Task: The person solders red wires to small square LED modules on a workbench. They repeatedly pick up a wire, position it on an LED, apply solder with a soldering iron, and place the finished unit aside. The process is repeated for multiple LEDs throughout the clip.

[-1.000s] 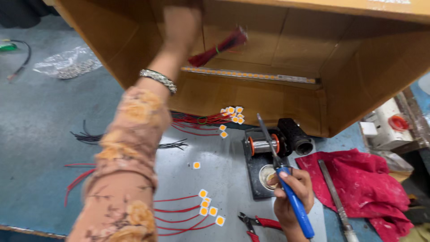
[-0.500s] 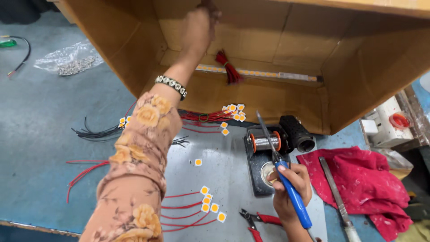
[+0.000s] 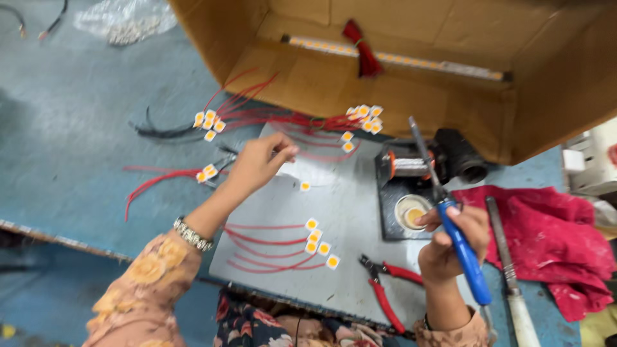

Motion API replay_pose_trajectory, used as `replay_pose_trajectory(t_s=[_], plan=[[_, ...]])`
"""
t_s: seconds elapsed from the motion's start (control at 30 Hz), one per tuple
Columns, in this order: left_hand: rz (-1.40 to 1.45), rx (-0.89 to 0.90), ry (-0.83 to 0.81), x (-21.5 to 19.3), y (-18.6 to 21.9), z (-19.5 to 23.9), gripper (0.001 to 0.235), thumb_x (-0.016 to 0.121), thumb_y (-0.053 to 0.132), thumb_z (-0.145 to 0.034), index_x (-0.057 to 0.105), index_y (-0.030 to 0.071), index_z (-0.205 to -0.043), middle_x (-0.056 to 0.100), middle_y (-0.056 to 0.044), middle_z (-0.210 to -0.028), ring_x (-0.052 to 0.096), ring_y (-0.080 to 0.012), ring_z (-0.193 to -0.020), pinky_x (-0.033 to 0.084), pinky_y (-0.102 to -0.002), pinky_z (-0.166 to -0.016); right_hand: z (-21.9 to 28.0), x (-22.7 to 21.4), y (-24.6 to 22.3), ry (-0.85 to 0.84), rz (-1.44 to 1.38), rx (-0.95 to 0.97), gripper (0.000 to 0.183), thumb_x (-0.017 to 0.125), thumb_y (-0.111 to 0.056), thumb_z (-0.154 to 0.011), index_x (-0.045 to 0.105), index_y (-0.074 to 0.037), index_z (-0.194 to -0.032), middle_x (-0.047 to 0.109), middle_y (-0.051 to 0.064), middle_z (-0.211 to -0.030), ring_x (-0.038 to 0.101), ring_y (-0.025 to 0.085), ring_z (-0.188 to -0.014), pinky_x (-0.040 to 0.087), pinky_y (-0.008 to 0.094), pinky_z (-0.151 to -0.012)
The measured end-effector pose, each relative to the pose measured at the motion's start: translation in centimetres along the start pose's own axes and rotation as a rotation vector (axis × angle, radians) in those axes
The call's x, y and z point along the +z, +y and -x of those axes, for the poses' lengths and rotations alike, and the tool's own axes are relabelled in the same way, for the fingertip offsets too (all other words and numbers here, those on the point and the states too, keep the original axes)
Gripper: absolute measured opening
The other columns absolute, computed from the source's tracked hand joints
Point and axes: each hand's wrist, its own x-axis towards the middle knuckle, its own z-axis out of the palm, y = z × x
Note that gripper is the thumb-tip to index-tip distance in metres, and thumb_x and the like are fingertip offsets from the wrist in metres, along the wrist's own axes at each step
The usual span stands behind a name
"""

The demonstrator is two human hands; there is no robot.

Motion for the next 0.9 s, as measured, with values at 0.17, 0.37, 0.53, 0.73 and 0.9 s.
replay_pose_trajectory(t_s=[0.17,0.37,0.53,0.73,0.9], plan=[[-0.314,0.054,0.093,-2.3,-2.1,7.2,0.018,0.069,0.028,-0.095,0.073,0.011,-0.093,0.071,-0.007,-0.085,0.066,-0.0277,-0.085,0.05,-0.04,-0.075,-0.2,0.2,-0.1,-0.031,-0.023,0.003,0.049,0.056,-0.05,-0.109,0.046,-0.007,-0.128,0.06,0.012,-0.087,0.06,0.01,-0.065,0.044,0.019,-0.052],[-0.586,0.112,0.251,-2.3,-3.6,9.0,0.018,0.073,0.033,-0.091,0.078,0.017,-0.095,0.068,-0.004,-0.096,0.061,-0.0272,-0.099,0.043,-0.047,-0.084,0.0,0.3,0.0,-0.088,0.009,-0.042,0.044,0.054,-0.047,-0.113,0.048,-0.007,-0.13,0.064,0.009,-0.07,0.053,0.014,-0.086,0.042,0.02,-0.055],[-0.506,0.258,0.25,1.2,-1.5,6.6,0.021,0.074,0.035,-0.092,0.075,0.015,-0.099,0.067,-0.004,-0.1,0.061,-0.0277,-0.103,0.042,-0.046,-0.084,0.1,0.3,-0.1,-0.108,-0.001,-0.077,0.045,0.054,-0.048,-0.115,0.049,-0.006,-0.131,0.065,0.009,-0.071,0.052,0.013,-0.088,0.044,0.021,-0.063],[-0.655,0.15,0.121,7.2,-1.7,1.0,0.026,0.075,0.039,-0.082,0.074,0.013,-0.087,0.071,-0.007,-0.09,0.065,-0.0287,-0.095,0.044,-0.048,-0.08,0.2,0.5,0.2,-0.117,-0.014,-0.112,0.045,0.057,-0.048,-0.115,0.052,-0.006,-0.129,0.065,0.011,-0.075,0.057,0.015,-0.083,0.046,0.029,-0.075],[-0.754,0.131,0.079,6.7,-1.7,-0.4,0.019,0.072,0.028,-0.082,0.072,0.011,-0.091,0.072,-0.009,-0.089,0.069,-0.0293,-0.089,0.046,-0.05,-0.079,0.3,-0.5,0.3,-0.023,-0.041,-0.074,0.052,0.057,-0.052,-0.107,0.051,-0.005,-0.126,0.063,0.008,-0.075,0.054,0.016,-0.064,0.04,0.021,-0.051]])
